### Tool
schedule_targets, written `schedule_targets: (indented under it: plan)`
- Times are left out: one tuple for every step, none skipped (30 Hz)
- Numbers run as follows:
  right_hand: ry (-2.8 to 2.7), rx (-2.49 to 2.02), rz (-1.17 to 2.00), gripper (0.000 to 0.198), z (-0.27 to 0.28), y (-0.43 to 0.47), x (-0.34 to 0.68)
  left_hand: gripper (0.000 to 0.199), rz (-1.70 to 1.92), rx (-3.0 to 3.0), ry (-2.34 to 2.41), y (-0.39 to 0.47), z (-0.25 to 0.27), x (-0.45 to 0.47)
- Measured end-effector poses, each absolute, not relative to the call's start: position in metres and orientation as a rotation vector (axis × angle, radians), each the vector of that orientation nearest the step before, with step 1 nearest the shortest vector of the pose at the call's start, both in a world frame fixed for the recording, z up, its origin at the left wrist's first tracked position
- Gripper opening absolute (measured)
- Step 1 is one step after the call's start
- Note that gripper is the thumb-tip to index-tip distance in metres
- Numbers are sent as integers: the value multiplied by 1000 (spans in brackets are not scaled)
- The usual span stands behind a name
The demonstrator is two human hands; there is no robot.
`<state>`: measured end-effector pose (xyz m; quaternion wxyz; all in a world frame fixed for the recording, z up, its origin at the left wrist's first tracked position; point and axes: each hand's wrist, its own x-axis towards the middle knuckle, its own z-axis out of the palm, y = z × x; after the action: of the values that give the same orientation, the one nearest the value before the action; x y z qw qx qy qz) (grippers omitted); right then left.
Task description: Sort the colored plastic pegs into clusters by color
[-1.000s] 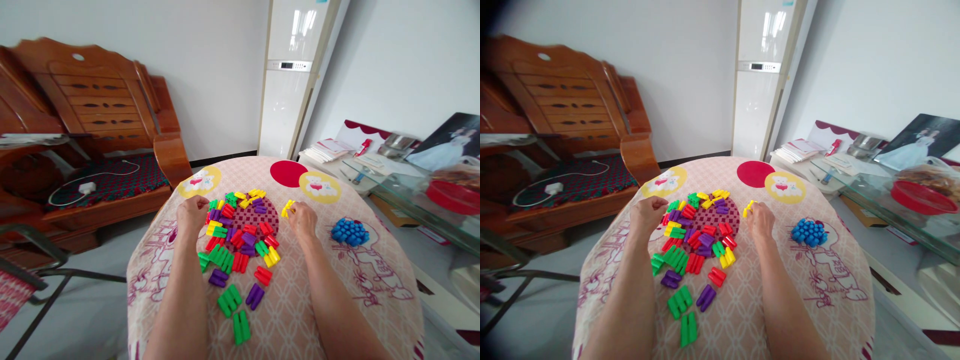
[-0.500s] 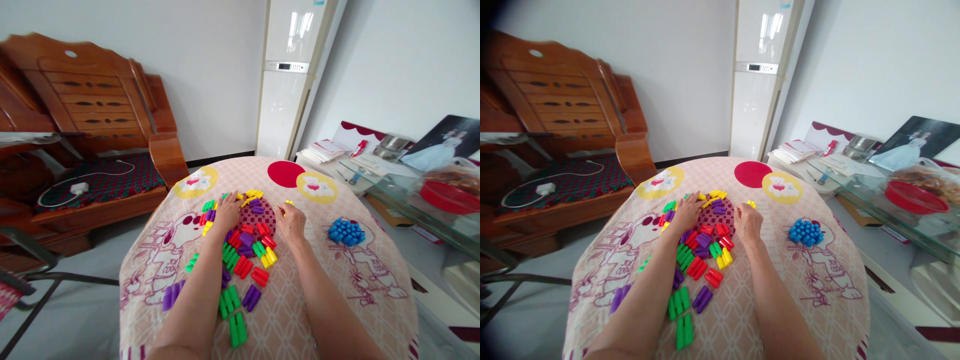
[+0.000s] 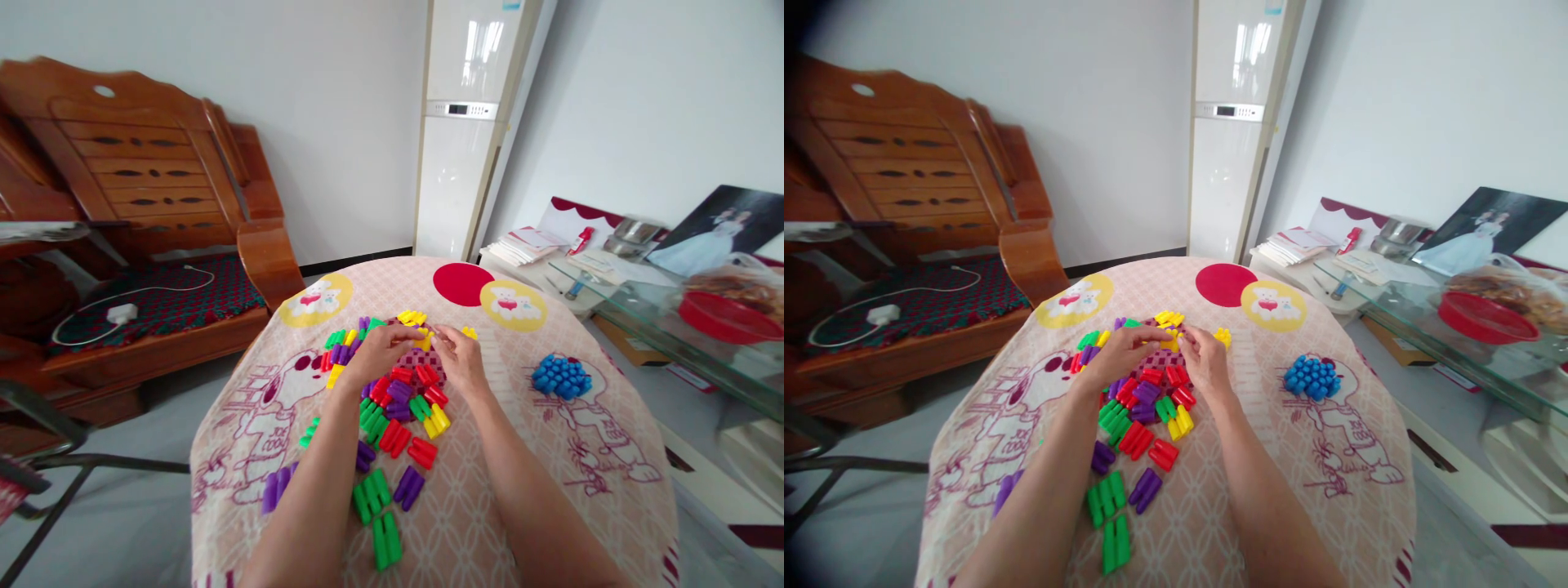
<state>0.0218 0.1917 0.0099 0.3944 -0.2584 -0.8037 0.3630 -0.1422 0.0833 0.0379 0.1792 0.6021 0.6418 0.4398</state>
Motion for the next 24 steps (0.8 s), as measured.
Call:
schedule_targets:
  plan:
    - [-2030, -643, 977, 36, 10, 191, 21, 29, 1249, 1689, 1751, 84, 39, -137]
    - [-2019, -645, 1044, 36, 11, 192, 22, 29, 1250, 1671, 1719, 85, 40, -131]
    - [-2006, -657, 1122, 35, 12, 193, 23, 28, 1252, 1652, 1709, 87, 40, -127]
    - [-1993, -676, 1210, 35, 13, 195, 25, 27, 1258, 1635, 1703, 88, 40, -122]
    - [-1977, -700, 1291, 35, 15, 198, 28, 27, 1269, 1620, 1685, 89, 40, -119]
    - [-1954, -732, 1353, 36, 16, 202, 31, 27, 1291, 1605, 1654, 90, 40, -117]
    - [-1922, -775, 1380, 37, 18, 207, 35, 27, 1327, 1588, 1617, 91, 40, -116]
    - [-1882, -831, 1365, 37, 19, 213, 40, 28, 1370, 1566, 1587, 91, 40, -116]
    - [-1837, -894, 1305, 37, 20, 220, 45, 29, 1410, 1542, 1578, 91, 39, -117]
    - [-1792, -963, 1201, 36, 20, 227, 50, 30, 1439, 1519, 1600, 91, 39, -120]
    - [-1758, -1031, 1062, 34, 19, 234, 55, 30, 1455, 1496, 1653, 90, 38, -123]
    - [-1741, -1093, 903, 32, 18, 241, 60, 29, 1460, 1473, 1722, 89, 37, -128]
    - [-1740, -1149, 740, 29, 16, 246, 65, 28, 1459, 1452, 1793, 89, 35, -132]
    - [-1754, -1200, 588, 27, 13, 250, 69, 27, 1461, 1430, 1856, 88, 34, -137]
    - [-1777, -1246, 461, 27, 10, 253, 71, 26, 1466, 1410, 1903, 87, 32, -141]
    - [-1806, -1289, 368, 28, 6, 255, 73, 26, 1475, 1393, 1933, 86, 31, -144]
    - [-1841, -1323, 309, 29, 2, 256, 74, 26, 1481, 1380, 1946, 86, 30, -146]
    - [-1877, -1348, 281, 31, -1, 257, 74, 27, 1486, 1370, 1949, 85, 30, -148]
    - [-1916, -1361, 276, 33, -4, 257, 73, 27, 1488, 1362, 1946, 85, 30, -149]
    - [-1952, -1362, 288, 34, -7, 257, 72, 28, 1489, 1353, 1942, 84, 30, -149]
    - [-1984, -1352, 309, 35, -9, 257, 70, 28, 1488, 1344, 1941, 84, 30, -150]
    - [-2009, -1337, 333, 36, -11, 258, 69, 28, 1490, 1335, 1941, 84, 30, -150]
    - [-2028, -1324, 354, 35, -12, 259, 68, 29, 1491, 1326, 1940, 83, 30, -151]
    - [-2039, -1314, 369, 34, -13, 260, 68, 29, 1494, 1317, 1939, 83, 31, -152]
